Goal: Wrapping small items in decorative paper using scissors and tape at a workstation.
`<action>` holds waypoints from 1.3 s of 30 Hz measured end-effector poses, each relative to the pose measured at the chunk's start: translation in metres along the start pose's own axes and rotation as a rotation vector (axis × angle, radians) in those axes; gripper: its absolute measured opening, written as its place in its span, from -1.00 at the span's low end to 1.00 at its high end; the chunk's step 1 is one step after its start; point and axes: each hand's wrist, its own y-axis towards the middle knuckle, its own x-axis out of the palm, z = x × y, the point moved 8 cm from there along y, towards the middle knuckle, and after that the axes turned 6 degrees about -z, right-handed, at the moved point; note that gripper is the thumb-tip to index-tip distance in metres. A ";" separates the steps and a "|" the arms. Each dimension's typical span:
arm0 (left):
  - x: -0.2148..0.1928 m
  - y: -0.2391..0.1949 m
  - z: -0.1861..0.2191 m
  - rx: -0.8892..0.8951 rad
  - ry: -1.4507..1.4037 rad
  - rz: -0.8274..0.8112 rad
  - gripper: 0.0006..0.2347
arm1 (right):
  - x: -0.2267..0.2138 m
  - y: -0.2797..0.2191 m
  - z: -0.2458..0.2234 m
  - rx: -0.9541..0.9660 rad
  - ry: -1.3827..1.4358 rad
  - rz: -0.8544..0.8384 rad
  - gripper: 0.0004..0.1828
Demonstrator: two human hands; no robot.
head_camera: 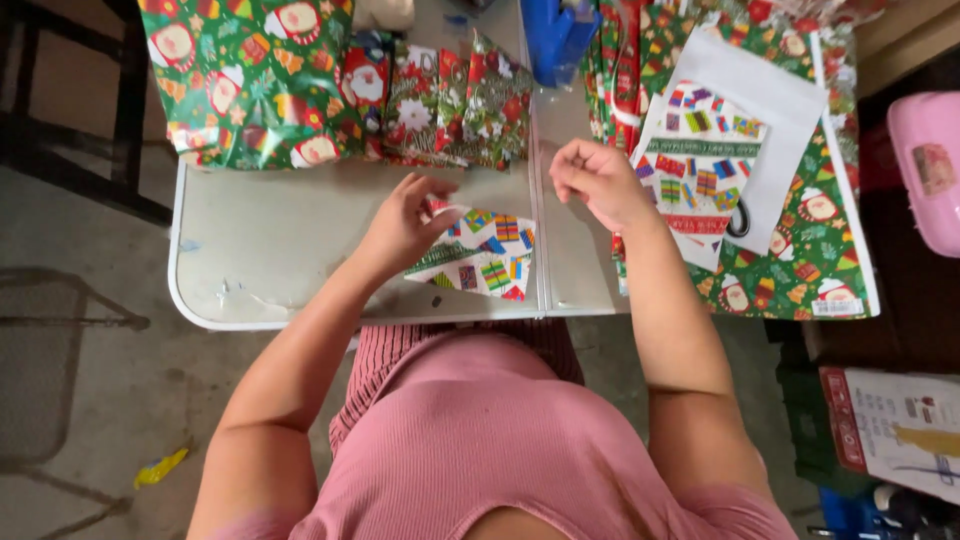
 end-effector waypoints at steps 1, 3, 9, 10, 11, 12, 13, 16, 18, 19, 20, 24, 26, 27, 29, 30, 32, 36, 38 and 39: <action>0.005 0.003 0.014 0.042 -0.075 -0.041 -0.68 | 0.017 -0.015 -0.009 0.023 -0.146 -0.025 -0.95; 0.014 0.008 0.030 0.076 -0.154 -0.084 -0.70 | 0.037 -0.037 -0.011 0.054 -0.287 -0.054 -0.95; 0.062 -0.012 0.050 0.312 0.124 -0.326 -0.59 | 0.042 -0.060 0.043 0.267 -0.457 -0.087 -0.89; 0.070 -0.017 0.042 0.303 0.228 -0.323 -0.52 | 0.041 -0.059 0.049 0.271 -0.459 -0.069 -0.88; 0.078 -0.022 0.033 0.292 0.332 -0.317 -0.46 | 0.040 -0.058 0.055 0.275 -0.462 -0.054 -0.88; 0.079 -0.025 0.031 0.291 0.332 -0.319 -0.46 | 0.041 -0.057 0.057 0.277 -0.460 -0.053 -0.88; 0.078 -0.028 0.031 0.301 0.306 -0.295 -0.47 | 0.042 -0.054 0.059 0.277 -0.507 -0.055 -0.87; 0.082 -0.035 0.023 0.279 0.282 -0.244 -0.47 | 0.051 -0.050 0.050 0.291 -0.630 -0.049 -0.86; 0.084 -0.038 0.019 0.248 0.281 -0.219 -0.46 | 0.055 -0.050 0.047 0.306 -0.706 -0.041 -0.86; 0.083 -0.039 0.019 0.243 0.294 -0.208 -0.46 | 0.054 -0.050 0.048 0.313 -0.766 -0.036 -0.86; 0.082 -0.040 0.019 0.238 0.307 -0.198 -0.45 | 0.054 -0.050 0.048 0.321 -0.826 -0.031 -0.85; 0.081 -0.043 0.023 0.259 0.327 -0.181 -0.51 | 0.057 -0.051 0.046 0.371 -0.864 -0.031 -0.87; 0.080 -0.044 0.024 0.259 0.320 -0.178 -0.52 | 0.052 -0.050 0.053 0.386 -0.923 -0.039 -0.86; 0.080 -0.044 0.025 0.260 0.319 -0.181 -0.52 | 0.056 -0.050 0.049 0.388 -0.922 -0.037 -0.86; 0.077 -0.044 0.027 0.273 0.316 -0.168 -0.51 | 0.062 -0.051 0.042 0.405 -0.953 -0.034 -0.85; 0.078 -0.044 0.027 0.273 0.315 -0.169 -0.51 | 0.062 -0.051 0.042 0.406 -0.953 -0.033 -0.85; 0.077 -0.044 0.027 0.288 0.303 -0.160 -0.52 | 0.064 -0.050 0.043 0.424 -1.006 -0.049 -0.85; 0.079 -0.044 0.025 0.276 0.288 -0.150 -0.53 | 0.072 -0.050 0.033 0.435 -1.007 -0.046 -0.86; 0.079 -0.044 0.026 0.277 0.283 -0.136 -0.56 | 0.074 -0.050 0.031 0.436 -1.018 -0.037 -0.85; 0.079 -0.044 0.026 0.278 0.283 -0.135 -0.56 | 0.075 -0.050 0.031 0.435 -1.019 -0.037 -0.85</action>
